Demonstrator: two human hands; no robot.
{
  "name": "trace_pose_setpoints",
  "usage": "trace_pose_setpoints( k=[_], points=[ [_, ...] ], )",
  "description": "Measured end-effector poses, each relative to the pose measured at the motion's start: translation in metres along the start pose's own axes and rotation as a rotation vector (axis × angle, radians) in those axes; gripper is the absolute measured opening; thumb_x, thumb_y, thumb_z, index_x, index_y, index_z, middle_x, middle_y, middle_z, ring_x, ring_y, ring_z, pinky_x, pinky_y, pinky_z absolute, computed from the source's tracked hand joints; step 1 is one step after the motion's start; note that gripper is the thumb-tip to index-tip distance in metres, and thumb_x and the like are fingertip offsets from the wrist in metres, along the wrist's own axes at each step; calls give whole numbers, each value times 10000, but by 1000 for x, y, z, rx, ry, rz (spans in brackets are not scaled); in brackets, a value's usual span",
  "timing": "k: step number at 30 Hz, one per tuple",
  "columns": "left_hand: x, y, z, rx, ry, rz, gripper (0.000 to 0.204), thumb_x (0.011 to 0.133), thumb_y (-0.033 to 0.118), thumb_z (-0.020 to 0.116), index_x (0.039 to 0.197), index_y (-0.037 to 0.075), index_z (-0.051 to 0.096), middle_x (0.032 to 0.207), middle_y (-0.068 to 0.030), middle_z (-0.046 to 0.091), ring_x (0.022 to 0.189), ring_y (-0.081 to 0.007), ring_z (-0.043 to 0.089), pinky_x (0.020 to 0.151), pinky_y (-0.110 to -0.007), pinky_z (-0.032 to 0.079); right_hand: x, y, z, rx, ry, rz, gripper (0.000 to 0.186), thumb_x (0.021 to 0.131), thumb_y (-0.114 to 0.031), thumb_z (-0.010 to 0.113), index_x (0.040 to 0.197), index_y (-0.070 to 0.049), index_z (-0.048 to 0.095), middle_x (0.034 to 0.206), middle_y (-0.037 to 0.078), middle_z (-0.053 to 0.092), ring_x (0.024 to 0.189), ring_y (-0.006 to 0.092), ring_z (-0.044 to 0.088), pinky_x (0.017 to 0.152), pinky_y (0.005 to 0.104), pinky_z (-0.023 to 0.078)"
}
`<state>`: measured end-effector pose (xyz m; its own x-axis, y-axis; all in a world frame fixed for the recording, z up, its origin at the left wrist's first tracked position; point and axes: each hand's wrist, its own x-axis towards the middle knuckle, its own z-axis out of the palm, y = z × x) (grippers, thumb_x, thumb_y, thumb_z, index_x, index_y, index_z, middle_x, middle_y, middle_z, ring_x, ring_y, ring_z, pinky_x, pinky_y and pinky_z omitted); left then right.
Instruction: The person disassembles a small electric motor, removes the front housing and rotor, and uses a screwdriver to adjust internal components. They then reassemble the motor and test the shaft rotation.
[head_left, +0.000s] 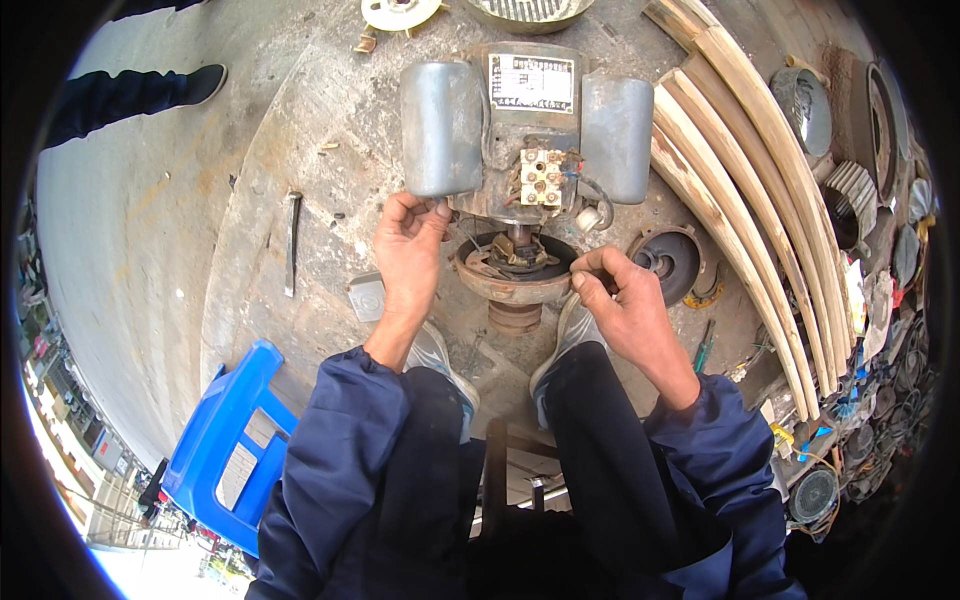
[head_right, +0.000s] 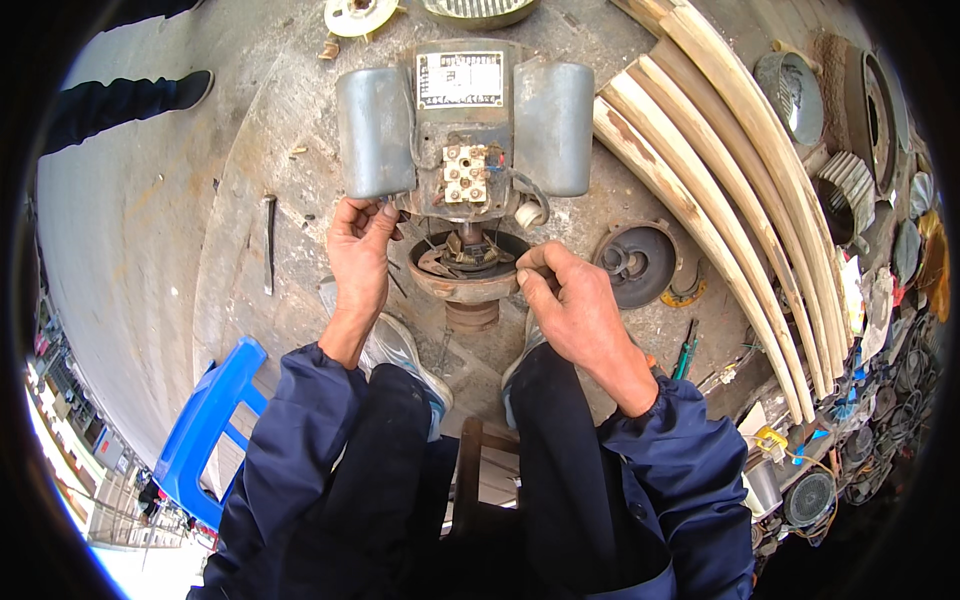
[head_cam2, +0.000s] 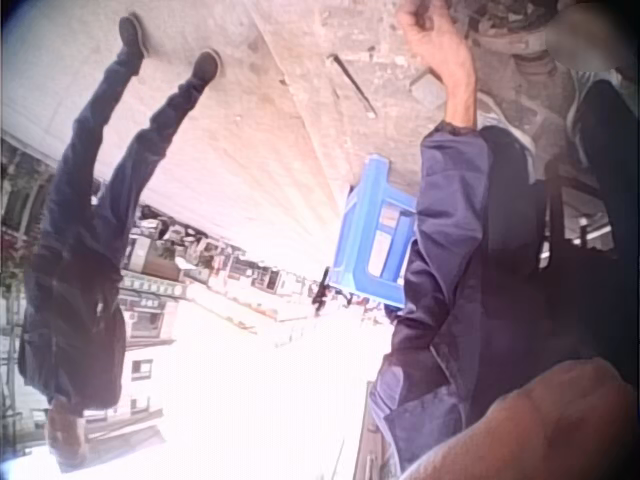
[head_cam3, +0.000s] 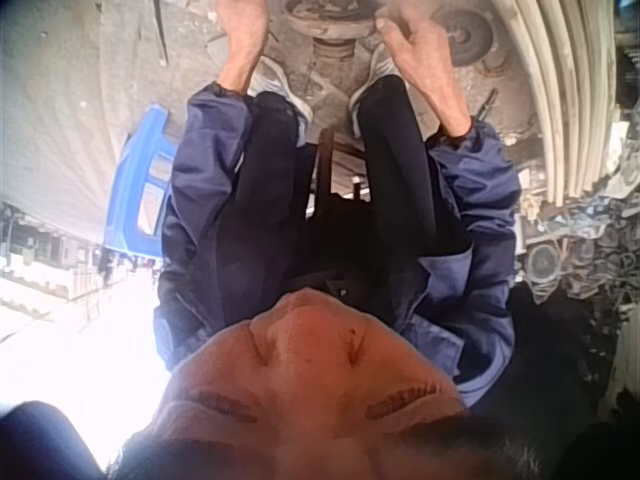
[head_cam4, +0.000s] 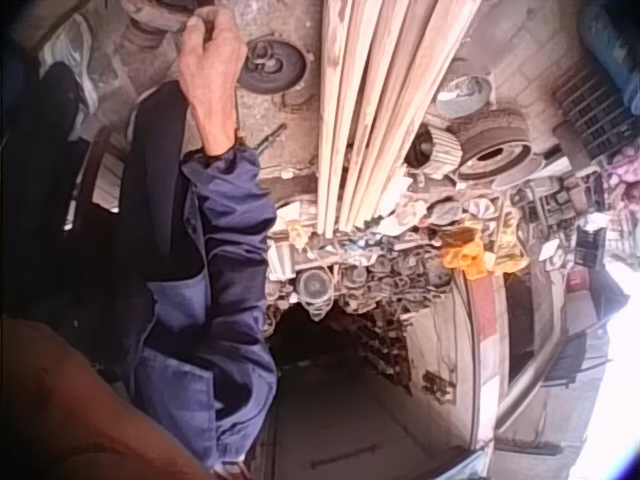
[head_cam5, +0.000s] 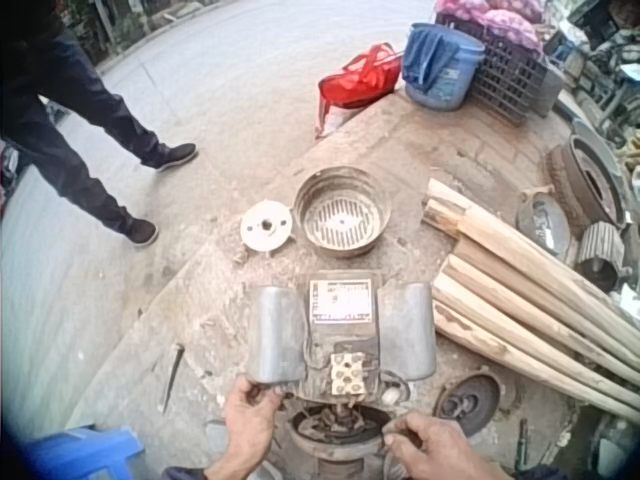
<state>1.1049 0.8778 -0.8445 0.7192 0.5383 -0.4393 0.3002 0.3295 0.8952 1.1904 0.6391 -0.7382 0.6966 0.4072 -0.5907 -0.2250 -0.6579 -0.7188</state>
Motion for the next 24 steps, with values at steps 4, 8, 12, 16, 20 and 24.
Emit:
trace_pose_setpoints(
  k=[4, 8, 12, 16, 20, 24],
  points=[
    [-1, 1, 2, 31, -25, 56, 136, 985, -9, 665, 1067, 24, 561, 909, -31, 672, 876, -93, 656, 759, -241, 517, 0, -2, -1, 0, -4, 18, 177, 954, -101, 660, 1079, 24, 661, 843, 145, 708, 726, 189, 656, 691, 340, 529],
    [-3, 8, 3, 84, -48, 40, 122, 994, -24, 635, 1073, 9, 549, 931, -56, 689, 917, -110, 675, 803, -258, 526, -1, -2, -1, -1, 1, 10, 179, 954, -104, 660, 1080, 23, 660, 841, 145, 708, 725, 188, 655, 687, 338, 526],
    [-4, 5, 4, 89, -53, 68, 117, 1003, -24, 619, 1094, 0, 550, 944, -62, 698, 914, -111, 676, 814, -256, 521, 0, 1, 0, 10, 7, 0, 173, 954, -107, 659, 1069, 23, 662, 830, 142, 707, 716, 188, 653, 681, 338, 526],
    [-4, 4, 6, 100, -52, 89, 131, 1002, -24, 619, 1114, -4, 554, 941, -59, 699, 906, -110, 673, 808, -254, 517, 1, 1, 0, 1, 6, -7, 172, 954, -112, 659, 1060, 24, 663, 819, 141, 705, 702, 191, 650, 670, 342, 523],
    [-5, 6, 5, 70, -42, 63, 129, 993, -37, 625, 1085, 3, 545, 933, -61, 695, 894, -106, 668, 796, -251, 514, 1, 0, 0, -16, 1, -1, 187, 957, -124, 656, 1069, 25, 665, 813, 145, 700, 697, 191, 649, 663, 343, 519],
    [-4, 7, 3, 37, -40, 47, 138, 983, -43, 636, 1051, 14, 530, 925, -65, 693, 883, -104, 668, 782, -246, 514, 3, -1, -1, -31, -8, -22, 195, 963, -125, 657, 1088, 24, 670, 821, 132, 696, 727, 181, 646, 691, 332, 519]
  ],
)
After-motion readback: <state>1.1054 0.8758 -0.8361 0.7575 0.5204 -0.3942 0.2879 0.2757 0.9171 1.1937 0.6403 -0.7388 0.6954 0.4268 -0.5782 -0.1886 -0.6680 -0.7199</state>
